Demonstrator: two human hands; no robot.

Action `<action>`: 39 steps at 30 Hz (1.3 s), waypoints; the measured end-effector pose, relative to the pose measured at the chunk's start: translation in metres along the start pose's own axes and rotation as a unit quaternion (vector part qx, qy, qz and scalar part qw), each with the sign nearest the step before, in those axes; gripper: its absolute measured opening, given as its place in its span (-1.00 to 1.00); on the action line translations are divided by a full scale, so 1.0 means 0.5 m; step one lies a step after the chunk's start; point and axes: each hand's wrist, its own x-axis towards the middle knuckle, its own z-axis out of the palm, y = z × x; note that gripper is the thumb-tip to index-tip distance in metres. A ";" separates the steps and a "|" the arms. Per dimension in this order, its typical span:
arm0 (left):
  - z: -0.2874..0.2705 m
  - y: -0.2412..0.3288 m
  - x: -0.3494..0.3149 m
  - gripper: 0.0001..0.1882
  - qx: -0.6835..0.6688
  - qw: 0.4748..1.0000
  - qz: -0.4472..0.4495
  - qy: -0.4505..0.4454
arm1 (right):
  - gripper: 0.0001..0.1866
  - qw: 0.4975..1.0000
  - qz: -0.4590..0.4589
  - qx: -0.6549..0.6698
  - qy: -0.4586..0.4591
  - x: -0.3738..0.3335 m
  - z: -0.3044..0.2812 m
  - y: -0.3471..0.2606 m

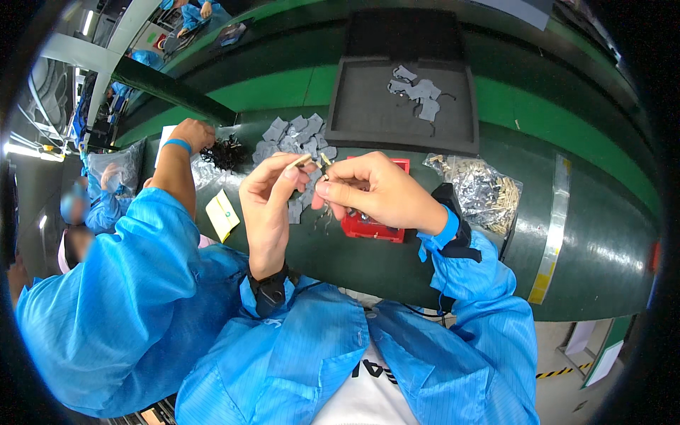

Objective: Manually assembling small plastic and metal electronic components on an industrial assembly line.

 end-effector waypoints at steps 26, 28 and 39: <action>0.020 -0.010 -0.006 -0.88 0.188 0.977 0.076 0.063 | -0.80 0.825 -0.287 -0.366 0.320 -0.002 0.018 -0.027; 0.024 -0.010 -0.007 -0.88 0.187 0.977 0.080 0.063 | -0.80 0.827 -0.286 -0.367 0.317 -0.001 0.019 -0.025; 0.041 -0.020 -0.018 -0.83 0.147 0.984 0.060 0.077 | -0.82 0.747 -0.339 -0.456 0.344 0.003 0.022 -0.021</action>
